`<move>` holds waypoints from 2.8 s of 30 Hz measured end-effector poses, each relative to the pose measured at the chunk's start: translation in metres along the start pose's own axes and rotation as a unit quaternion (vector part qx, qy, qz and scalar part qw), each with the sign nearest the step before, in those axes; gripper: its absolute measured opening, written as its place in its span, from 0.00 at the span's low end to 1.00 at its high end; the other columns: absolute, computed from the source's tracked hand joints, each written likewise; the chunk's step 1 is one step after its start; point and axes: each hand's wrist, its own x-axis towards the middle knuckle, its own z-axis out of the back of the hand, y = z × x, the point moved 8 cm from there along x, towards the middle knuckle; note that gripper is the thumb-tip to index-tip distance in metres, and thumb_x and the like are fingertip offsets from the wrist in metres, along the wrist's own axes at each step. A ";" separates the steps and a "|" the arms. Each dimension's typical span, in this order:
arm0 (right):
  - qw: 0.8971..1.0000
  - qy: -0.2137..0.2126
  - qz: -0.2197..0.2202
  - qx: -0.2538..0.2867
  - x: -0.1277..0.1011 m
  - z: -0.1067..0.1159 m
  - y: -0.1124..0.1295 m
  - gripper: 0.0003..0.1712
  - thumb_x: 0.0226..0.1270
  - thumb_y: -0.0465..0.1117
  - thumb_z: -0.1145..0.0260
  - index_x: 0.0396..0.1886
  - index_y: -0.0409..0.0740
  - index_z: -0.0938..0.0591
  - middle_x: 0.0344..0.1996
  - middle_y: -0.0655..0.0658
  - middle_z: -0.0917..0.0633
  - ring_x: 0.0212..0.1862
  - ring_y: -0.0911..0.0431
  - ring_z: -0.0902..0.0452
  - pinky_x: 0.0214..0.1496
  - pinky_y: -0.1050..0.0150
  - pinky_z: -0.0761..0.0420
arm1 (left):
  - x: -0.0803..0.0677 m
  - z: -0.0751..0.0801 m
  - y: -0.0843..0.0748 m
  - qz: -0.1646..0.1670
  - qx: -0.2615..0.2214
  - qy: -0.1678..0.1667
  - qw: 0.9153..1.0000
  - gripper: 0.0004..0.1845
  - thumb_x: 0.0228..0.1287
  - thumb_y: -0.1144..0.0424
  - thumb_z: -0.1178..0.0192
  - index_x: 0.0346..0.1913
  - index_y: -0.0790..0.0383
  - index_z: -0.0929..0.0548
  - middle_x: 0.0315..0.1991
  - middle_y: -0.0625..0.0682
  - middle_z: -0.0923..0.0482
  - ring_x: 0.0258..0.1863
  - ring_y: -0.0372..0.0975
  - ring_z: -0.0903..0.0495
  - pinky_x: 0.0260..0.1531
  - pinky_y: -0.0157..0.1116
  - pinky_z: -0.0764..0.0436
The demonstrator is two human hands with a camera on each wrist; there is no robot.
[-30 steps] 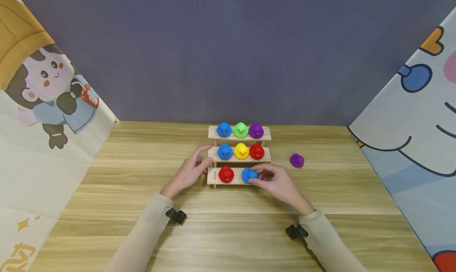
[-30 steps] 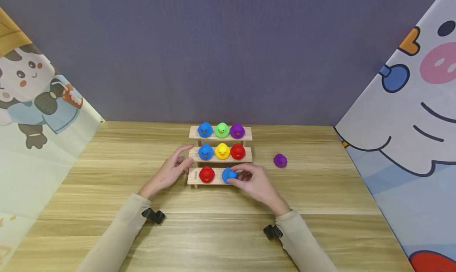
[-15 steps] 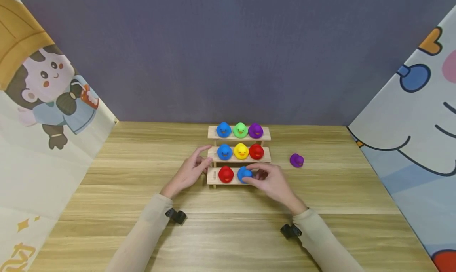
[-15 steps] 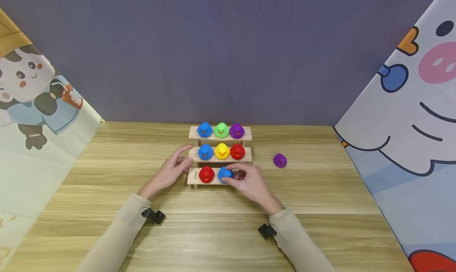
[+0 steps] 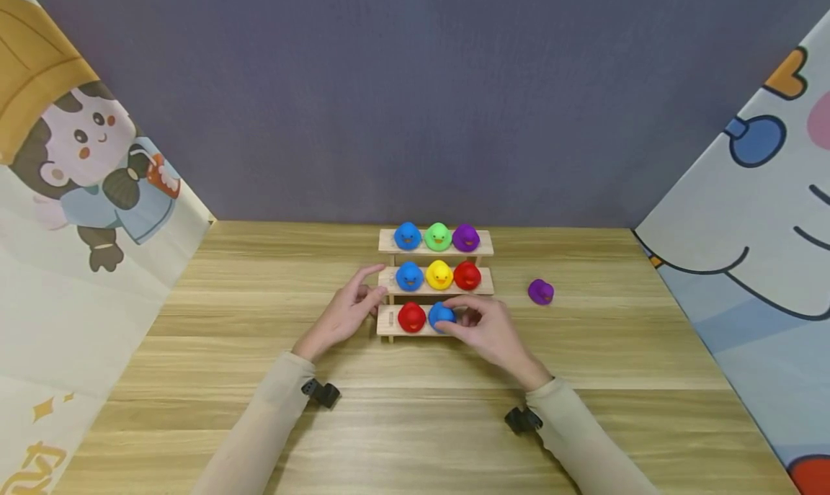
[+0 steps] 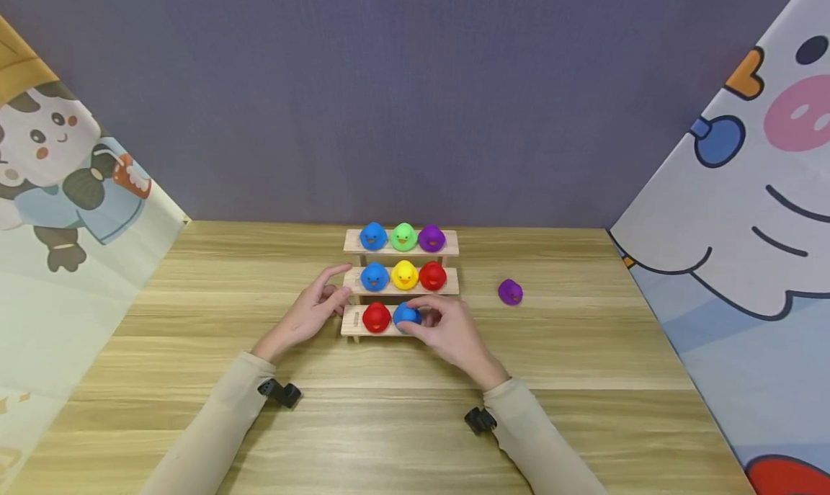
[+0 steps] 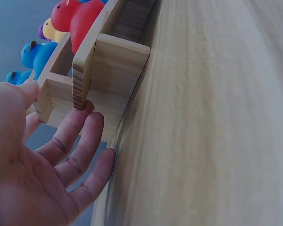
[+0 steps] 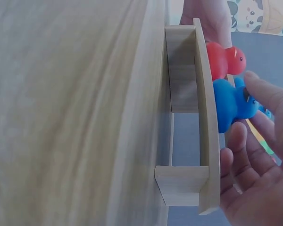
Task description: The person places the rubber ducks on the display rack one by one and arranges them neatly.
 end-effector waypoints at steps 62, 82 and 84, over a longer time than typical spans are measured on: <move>0.999 -0.020 0.039 -0.026 -0.011 0.051 -0.028 0.15 0.67 0.41 0.21 0.53 0.48 0.08 0.39 0.50 0.07 0.34 0.60 0.18 0.39 0.67 0.18 | 0.000 -0.002 0.003 0.009 -0.001 0.004 1.000 0.28 0.86 0.50 0.48 0.82 0.46 0.36 0.34 0.56 0.16 0.36 0.45 0.16 0.45 0.43 0.19; 0.997 -0.078 -0.013 -0.023 -0.007 0.099 -0.064 0.15 0.73 0.42 0.25 0.54 0.41 0.10 0.40 0.40 0.12 0.34 0.63 0.20 0.38 0.71 0.19 | 0.000 -0.001 0.003 0.013 0.002 0.002 1.000 0.28 0.86 0.49 0.48 0.82 0.45 0.36 0.34 0.55 0.17 0.37 0.46 0.16 0.45 0.43 0.19; 0.996 -0.080 -0.022 -0.025 -0.007 0.103 -0.068 0.16 0.74 0.44 0.26 0.55 0.40 0.11 0.40 0.40 0.13 0.35 0.63 0.20 0.39 0.72 0.19 | 0.000 -0.001 0.003 0.013 0.001 0.002 1.000 0.28 0.86 0.49 0.48 0.82 0.45 0.36 0.34 0.55 0.17 0.37 0.46 0.17 0.44 0.43 0.19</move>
